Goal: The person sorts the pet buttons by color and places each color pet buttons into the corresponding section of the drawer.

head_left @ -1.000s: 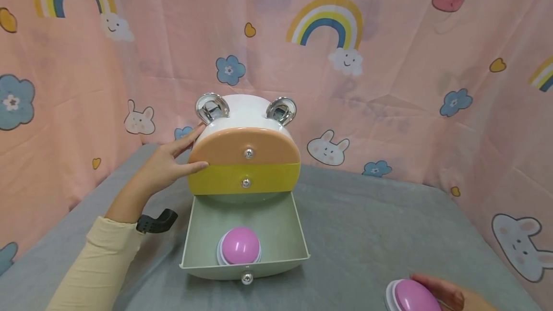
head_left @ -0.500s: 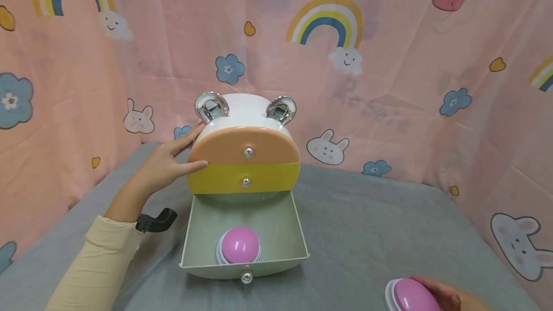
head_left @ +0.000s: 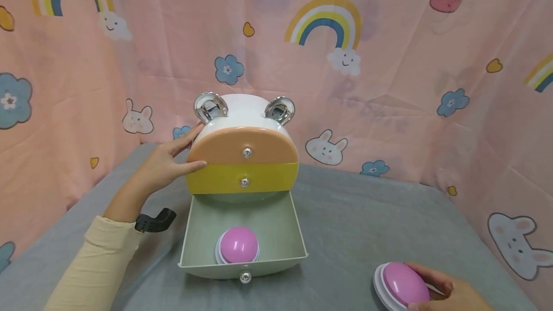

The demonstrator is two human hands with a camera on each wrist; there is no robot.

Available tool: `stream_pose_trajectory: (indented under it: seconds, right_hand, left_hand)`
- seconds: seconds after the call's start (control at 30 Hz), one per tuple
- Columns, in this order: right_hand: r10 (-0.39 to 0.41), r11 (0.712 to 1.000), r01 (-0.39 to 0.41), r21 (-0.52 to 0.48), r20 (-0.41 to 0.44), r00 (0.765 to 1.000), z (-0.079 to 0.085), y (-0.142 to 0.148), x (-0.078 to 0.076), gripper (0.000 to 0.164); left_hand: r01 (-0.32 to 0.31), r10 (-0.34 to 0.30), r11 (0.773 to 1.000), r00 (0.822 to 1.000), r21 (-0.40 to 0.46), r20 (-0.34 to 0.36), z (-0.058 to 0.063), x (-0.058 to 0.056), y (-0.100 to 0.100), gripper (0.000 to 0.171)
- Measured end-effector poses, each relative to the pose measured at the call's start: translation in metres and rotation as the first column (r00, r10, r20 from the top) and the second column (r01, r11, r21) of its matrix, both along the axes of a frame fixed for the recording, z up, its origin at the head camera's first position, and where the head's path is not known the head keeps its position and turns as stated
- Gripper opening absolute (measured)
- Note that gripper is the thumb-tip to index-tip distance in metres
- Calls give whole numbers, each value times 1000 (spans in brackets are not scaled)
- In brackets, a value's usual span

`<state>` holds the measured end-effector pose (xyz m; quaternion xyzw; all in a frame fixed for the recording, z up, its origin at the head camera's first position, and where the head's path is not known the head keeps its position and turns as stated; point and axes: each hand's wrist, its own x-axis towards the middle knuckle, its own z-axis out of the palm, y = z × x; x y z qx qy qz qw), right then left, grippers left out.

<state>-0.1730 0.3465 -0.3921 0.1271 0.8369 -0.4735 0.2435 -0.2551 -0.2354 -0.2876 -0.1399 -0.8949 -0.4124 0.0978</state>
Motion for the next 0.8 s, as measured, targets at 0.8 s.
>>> stream_pose_trajectory:
  seconds: [0.8]
  right_hand:
    - [21,989,4,150,-161,987,28,-45,-3,94]
  left_hand:
    - [9,-9,1000,1000,5,-8,-2,-1,-2,83]
